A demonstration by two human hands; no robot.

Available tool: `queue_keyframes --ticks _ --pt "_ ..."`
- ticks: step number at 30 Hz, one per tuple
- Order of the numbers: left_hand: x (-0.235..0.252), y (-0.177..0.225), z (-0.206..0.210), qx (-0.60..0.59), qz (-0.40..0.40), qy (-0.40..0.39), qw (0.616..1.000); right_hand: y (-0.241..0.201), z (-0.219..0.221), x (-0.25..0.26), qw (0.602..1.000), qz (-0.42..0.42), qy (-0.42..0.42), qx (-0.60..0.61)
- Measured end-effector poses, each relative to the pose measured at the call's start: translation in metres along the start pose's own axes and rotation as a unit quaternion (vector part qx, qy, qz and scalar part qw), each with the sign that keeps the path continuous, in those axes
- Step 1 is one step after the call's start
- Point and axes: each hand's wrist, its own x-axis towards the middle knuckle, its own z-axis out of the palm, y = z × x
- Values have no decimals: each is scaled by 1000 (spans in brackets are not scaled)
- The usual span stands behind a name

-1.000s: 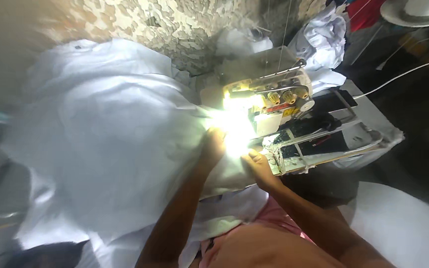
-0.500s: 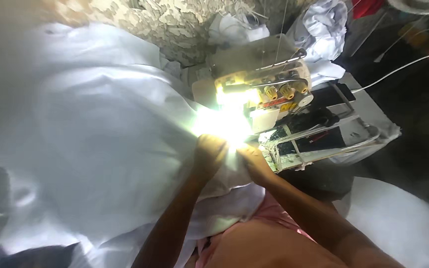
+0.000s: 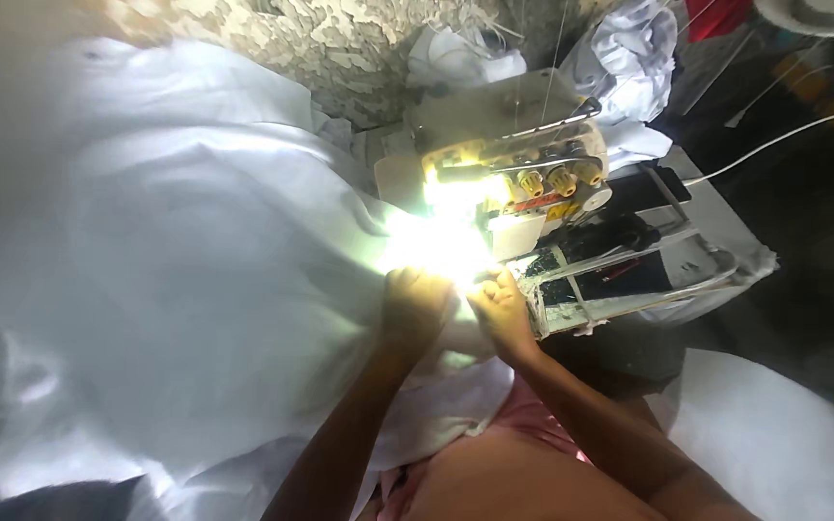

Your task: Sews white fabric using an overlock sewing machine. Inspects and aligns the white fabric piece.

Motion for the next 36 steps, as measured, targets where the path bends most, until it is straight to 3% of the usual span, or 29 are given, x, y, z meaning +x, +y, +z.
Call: queue_keyframes --ticks 4,13,21,24,36 --pt "-1 -3 2 29 7 -8 1000 9 -4 -5 1000 10 3 27" --pt "1 -7 6 -40 11 -5 999 10 -4 -7 994 -95 50 25" --pt "-1 -7 10 10 10 -10 1000 10 -3 -4 995 -89 49 19" --pt "0 -11 9 9 10 -16 1000 8 -1 -3 992 -116 42 8" --pt "-11 -8 6 -8 21 -6 1000 19 -1 -13 995 -88 46 5"
